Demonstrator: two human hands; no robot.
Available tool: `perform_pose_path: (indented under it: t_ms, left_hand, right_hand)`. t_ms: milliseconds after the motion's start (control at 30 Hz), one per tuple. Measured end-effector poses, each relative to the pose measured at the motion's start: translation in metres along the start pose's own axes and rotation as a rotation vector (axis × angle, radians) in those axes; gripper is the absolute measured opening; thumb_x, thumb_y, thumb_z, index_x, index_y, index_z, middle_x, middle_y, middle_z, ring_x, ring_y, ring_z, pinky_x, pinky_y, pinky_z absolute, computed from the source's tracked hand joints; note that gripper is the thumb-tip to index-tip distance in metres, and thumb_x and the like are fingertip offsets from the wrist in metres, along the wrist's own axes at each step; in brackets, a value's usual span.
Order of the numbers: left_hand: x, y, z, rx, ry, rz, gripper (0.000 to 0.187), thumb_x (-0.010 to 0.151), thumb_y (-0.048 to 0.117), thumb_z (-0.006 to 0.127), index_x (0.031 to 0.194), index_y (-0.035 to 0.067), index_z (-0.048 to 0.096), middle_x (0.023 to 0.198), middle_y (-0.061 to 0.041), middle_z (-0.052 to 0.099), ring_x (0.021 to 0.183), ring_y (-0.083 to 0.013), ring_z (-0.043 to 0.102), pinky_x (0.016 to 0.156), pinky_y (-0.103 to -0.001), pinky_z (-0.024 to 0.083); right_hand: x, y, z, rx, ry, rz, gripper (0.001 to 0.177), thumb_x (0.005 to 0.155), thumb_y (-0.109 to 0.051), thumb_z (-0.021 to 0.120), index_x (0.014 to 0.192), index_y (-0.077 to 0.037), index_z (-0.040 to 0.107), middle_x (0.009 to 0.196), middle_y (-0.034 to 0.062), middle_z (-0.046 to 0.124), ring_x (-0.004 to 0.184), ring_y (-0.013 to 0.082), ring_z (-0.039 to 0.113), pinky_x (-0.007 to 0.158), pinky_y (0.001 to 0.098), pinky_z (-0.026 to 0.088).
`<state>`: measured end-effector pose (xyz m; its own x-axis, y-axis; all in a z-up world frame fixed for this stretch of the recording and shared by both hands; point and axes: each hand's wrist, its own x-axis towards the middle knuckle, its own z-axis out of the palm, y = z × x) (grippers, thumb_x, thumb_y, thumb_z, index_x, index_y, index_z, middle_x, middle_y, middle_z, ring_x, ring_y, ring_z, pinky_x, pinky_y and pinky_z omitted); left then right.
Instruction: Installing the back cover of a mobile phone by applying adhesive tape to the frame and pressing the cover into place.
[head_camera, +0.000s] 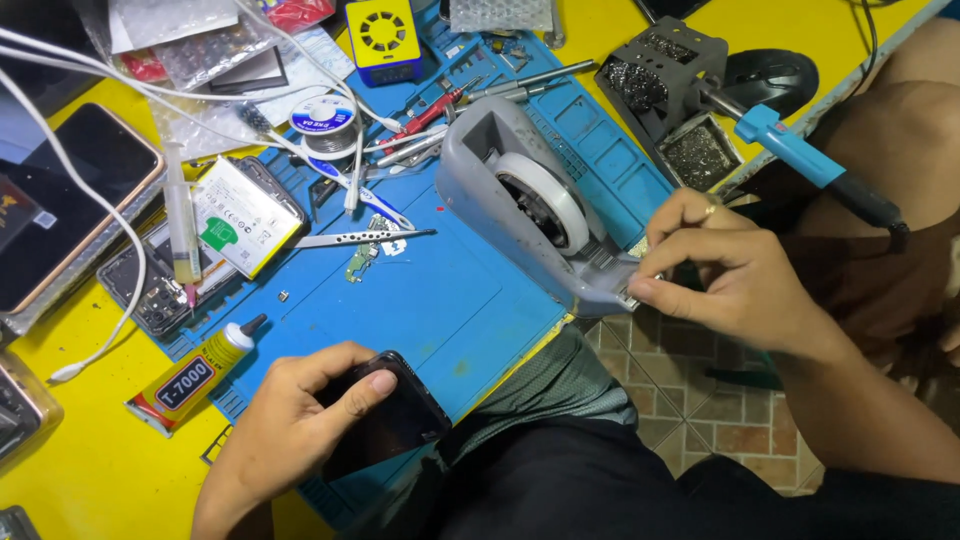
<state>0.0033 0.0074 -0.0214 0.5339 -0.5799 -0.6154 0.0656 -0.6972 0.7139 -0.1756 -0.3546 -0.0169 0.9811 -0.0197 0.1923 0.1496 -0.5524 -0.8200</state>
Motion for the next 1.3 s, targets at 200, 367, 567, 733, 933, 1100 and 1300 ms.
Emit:
perform_pose_path:
  t_ms: [200,367,567,733,933,1100,1300]
  left_hand:
    - [0.004,-0.003,0.006,0.103,0.002,0.048,0.023,0.088,0.036,0.075,0.088,0.015,0.086,0.067,0.006,0.071,0.063,-0.0065,0.054,0.059,-0.024,0.047]
    - [0.005,0.013,0.009,0.171,-0.045,-0.022,0.026,0.087,0.039,0.075,0.085,0.016,0.087,0.065,0.004,0.078,0.056,-0.0077,0.057,0.047,-0.026,0.044]
    - [0.009,0.012,0.007,0.223,-0.115,0.031,0.03,0.088,0.043,0.071,0.081,0.017,0.085,0.063,0.006,0.078,0.058,-0.0075,0.064,0.053,-0.026,0.048]
    - [0.011,0.003,0.004,0.235,-0.148,0.091,0.031,0.09,0.043,0.07,0.081,0.017,0.082,0.061,0.005,0.069,0.056,-0.0091,0.055,0.051,-0.027,0.043]
    - [0.015,0.012,0.001,0.164,-0.202,0.299,0.026,0.092,0.038,0.069,0.092,0.015,0.078,0.074,0.005,0.076,0.066,-0.0046,0.061,0.06,-0.025,0.049]
    - [0.005,0.02,-0.005,0.136,-0.227,0.368,0.032,0.092,0.043,0.064,0.099,0.016,0.079,0.07,0.006,0.074,0.055,-0.0039,0.052,0.049,-0.023,0.043]
    - [0.003,0.022,-0.007,0.102,-0.355,0.423,0.036,0.092,0.046,0.062,0.098,0.014,0.076,0.074,0.004,0.075,0.063,-0.0073,0.064,0.051,-0.024,0.046]
  right_hand:
    - [-0.023,-0.013,0.019,0.022,0.299,0.209,0.006,0.086,-0.005,0.079,0.091,-0.004,0.076,0.078,0.0062,0.066,0.079,0.0142,0.061,0.075,0.0227,0.051]
    - [-0.036,-0.012,0.028,0.126,0.371,0.238,0.006,0.088,-0.009,0.077,0.093,-0.006,0.076,0.083,0.0043,0.067,0.082,0.0129,0.061,0.078,0.0228,0.053]
    - [-0.055,-0.007,0.033,0.161,0.396,0.269,0.006,0.088,-0.009,0.076,0.094,-0.007,0.075,0.084,0.0039,0.066,0.081,0.0127,0.061,0.077,0.0233,0.053]
    - [-0.065,0.009,0.043,0.161,0.417,0.275,0.006,0.089,-0.011,0.075,0.094,-0.007,0.075,0.081,0.0026,0.068,0.089,0.0135,0.058,0.083,0.0253,0.052]
    - [-0.068,0.03,0.06,0.055,0.511,0.159,0.011,0.095,-0.009,0.07,0.097,0.002,0.07,0.113,0.0218,0.065,0.108,0.0291,0.063,0.099,0.0382,0.051]
    - [-0.076,0.039,0.057,-0.093,0.51,0.15,0.008,0.102,0.007,0.072,0.102,0.014,0.069,0.112,0.0309,0.066,0.103,0.0345,0.064,0.099,0.0401,0.051]
    - [-0.095,0.078,0.056,-0.061,0.507,0.054,0.012,0.106,0.003,0.073,0.109,0.013,0.068,0.118,0.0297,0.064,0.11,0.0341,0.064,0.101,0.0389,0.053]
